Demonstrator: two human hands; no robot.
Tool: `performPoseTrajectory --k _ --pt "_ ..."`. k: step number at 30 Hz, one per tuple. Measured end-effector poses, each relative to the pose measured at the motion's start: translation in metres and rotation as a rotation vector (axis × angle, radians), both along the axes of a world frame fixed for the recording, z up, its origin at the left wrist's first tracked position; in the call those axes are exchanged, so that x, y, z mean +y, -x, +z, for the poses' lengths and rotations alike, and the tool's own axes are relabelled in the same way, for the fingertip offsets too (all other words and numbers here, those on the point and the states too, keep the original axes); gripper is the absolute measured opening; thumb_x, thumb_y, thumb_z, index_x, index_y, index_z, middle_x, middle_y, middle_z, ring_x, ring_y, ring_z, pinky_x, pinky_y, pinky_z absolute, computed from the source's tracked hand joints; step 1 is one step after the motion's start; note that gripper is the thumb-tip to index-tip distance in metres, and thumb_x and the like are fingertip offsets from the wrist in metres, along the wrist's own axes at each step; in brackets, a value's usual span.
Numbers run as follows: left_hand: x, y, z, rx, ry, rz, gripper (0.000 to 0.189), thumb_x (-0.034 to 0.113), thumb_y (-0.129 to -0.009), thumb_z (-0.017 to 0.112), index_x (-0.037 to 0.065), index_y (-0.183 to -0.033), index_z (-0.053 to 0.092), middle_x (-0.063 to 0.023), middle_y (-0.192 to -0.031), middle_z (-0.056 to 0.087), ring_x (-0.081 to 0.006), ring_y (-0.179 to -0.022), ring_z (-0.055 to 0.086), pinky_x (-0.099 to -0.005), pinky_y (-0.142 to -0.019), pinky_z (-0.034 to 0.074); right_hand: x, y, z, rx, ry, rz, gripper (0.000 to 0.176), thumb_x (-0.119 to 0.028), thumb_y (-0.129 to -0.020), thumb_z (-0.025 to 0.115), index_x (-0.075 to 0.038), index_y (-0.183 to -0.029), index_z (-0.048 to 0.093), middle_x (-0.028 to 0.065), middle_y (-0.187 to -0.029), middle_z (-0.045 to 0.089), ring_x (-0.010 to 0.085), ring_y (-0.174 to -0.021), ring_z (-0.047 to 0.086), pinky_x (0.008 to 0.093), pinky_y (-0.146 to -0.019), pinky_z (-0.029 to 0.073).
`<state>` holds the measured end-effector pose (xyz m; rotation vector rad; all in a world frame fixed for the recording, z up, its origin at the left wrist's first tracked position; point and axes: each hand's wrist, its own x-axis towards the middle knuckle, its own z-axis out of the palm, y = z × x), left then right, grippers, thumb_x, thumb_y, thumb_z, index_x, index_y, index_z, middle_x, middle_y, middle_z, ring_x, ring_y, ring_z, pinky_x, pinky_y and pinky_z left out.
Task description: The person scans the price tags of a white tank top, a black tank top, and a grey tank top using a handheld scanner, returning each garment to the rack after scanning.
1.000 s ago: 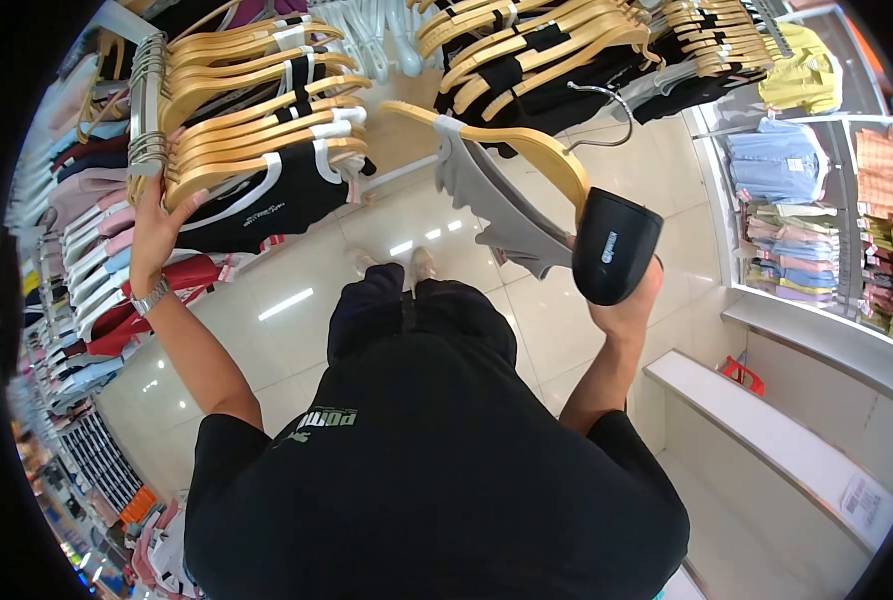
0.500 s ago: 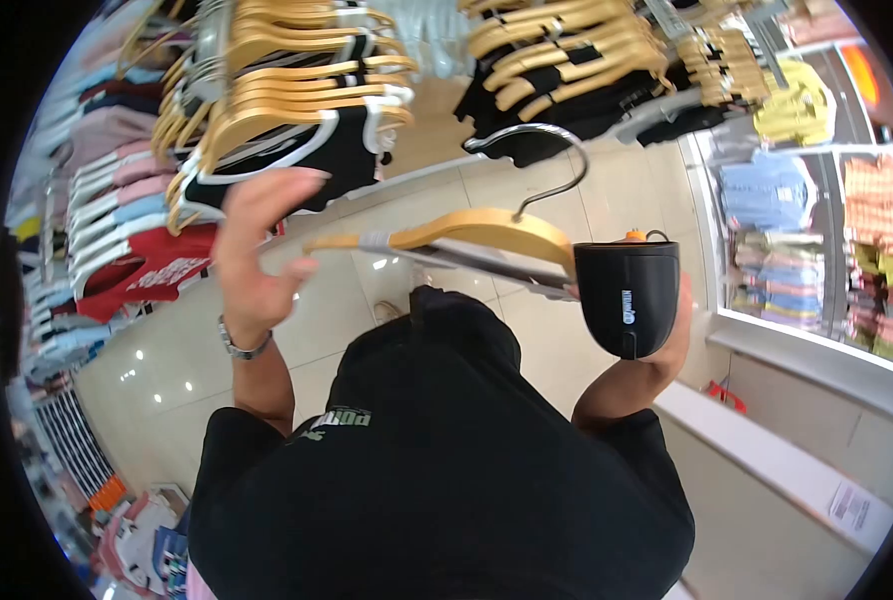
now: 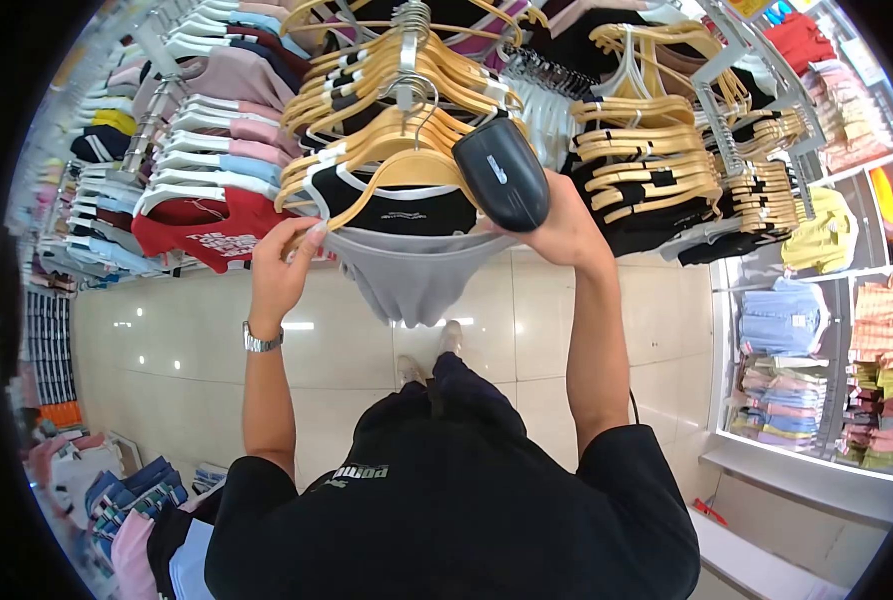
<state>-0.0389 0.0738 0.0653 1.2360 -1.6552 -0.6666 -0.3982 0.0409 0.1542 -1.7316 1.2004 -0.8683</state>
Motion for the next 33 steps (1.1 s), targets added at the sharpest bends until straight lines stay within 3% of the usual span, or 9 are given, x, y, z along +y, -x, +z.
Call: performPoseTrajectory --k 4,7,13,16,17,21,24,28,33 --pt "-0.012 -0.017 -0.002 0.079 -0.078 -0.029 0.021 0.015 -0.095 0.067 -0.004 -0.104 0.067 -0.0056 -0.096 0.068 -0.0105 -0.086 0.062 -0.025 -0.08 0.049 -0.026 -0.009 -0.022 -0.042 -0.026 0.026 0.042 -0.005 -0.067 0.088 0.0 -0.102 0.065 0.0018 -0.089 0.068 0.0095 -0.08 0.059 0.0273 -0.074 0.05" --pt "-0.02 -0.029 -0.019 0.221 -0.269 -0.076 0.022 0.017 -0.092 0.072 0.0 -0.105 0.071 -0.0017 -0.093 0.065 -0.0072 -0.069 0.054 -0.0222 -0.053 0.041 -0.033 -0.015 -0.035 -0.035 -0.014 0.026 0.042 -0.002 -0.066 0.087 -0.001 -0.102 0.066 0.0027 -0.089 0.068 0.0112 -0.081 0.062 0.0282 -0.076 0.051" --pt "-0.032 -0.052 -0.05 0.44 -0.352 -0.401 0.04 0.031 -0.098 0.062 -0.001 -0.122 0.066 -0.0102 -0.119 0.065 -0.015 -0.109 0.059 -0.0286 -0.092 0.047 -0.031 -0.012 -0.043 -0.086 -0.098 0.024 0.044 -0.001 -0.065 0.088 -0.003 -0.104 0.066 0.0023 -0.091 0.069 0.0121 -0.083 0.063 0.0293 -0.078 0.052" --pt "-0.033 -0.061 -0.089 1.012 -0.507 -0.699 0.072 0.053 -0.095 0.06 -0.002 -0.14 0.05 -0.0178 -0.141 0.053 -0.023 -0.133 0.046 -0.0379 -0.113 0.033 -0.033 -0.011 -0.044 -0.102 -0.118 0.047 0.04 -0.005 -0.066 0.089 -0.004 -0.1 0.067 0.0016 -0.09 0.069 0.0121 -0.084 0.062 0.03 -0.08 0.05" --pt "-0.038 -0.054 -0.098 1.058 -0.517 -0.864 0.115 0.079 -0.076 0.063 0.0 -0.152 0.029 -0.0203 -0.153 0.038 -0.0285 -0.138 0.04 -0.0439 -0.117 0.029 -0.034 -0.01 -0.046 -0.104 -0.121 0.053 0.038 -0.007 -0.066 0.089 -0.004 -0.097 0.067 0.0013 -0.089 0.068 0.0121 -0.085 0.061 0.0302 -0.08 0.049" --pt "-0.018 -0.024 -0.107 1.318 -0.562 -0.865 0.145 0.089 -0.05 0.07 0.002 -0.154 0.02 -0.0185 -0.153 0.036 -0.0318 -0.142 0.037 -0.047 -0.12 0.024 -0.034 -0.008 -0.037 -0.04 -0.186 0.042 0.033 -0.011 -0.07 0.088 -0.003 -0.096 0.069 0.0035 -0.089 0.071 0.0133 -0.086 0.063 0.0303 -0.081 0.049" --pt "-0.01 -0.009 -0.126 1.187 -0.585 -0.741 0.137 0.078 -0.057 0.079 0.002 -0.154 0.02 -0.018 -0.153 0.036 -0.0301 -0.142 0.037 -0.0458 -0.119 0.025 -0.033 -0.007 -0.042 0.09 -0.13 0.018 0.031 -0.014 -0.075 0.086 -0.002 -0.098 0.069 0.0042 -0.089 0.07 0.013 -0.086 0.063 0.0297 -0.082 0.05" --pt "-0.007 0.014 -0.132 0.961 -0.693 -0.488 0.067 0.016 -0.087 0.077 -0.002 -0.141 0.043 -0.0138 -0.138 0.055 -0.0194 -0.125 0.054 -0.0352 -0.108 0.042 -0.026 -0.003 -0.05 -0.004 -0.115 -0.049 0.035 -0.021 -0.077 0.086 -0.002 -0.1 0.07 0.0033 -0.093 0.07 0.0116 -0.086 0.062 0.0279 -0.081 0.05" --pt "-0.015 0.018 -0.135 0.794 -0.773 -0.439 0.037 0.006 -0.089 0.073 -0.005 -0.123 0.06 -0.009 -0.117 0.068 -0.0156 -0.105 0.064 -0.0318 -0.096 0.05 -0.012 0.01 -0.053 -0.135 -0.141 -0.193 0.026 -0.019 -0.083 0.082 -0.002 -0.098 0.069 0.0002 -0.086 0.065 0.0085 -0.078 0.059 0.0255 -0.072 0.049"
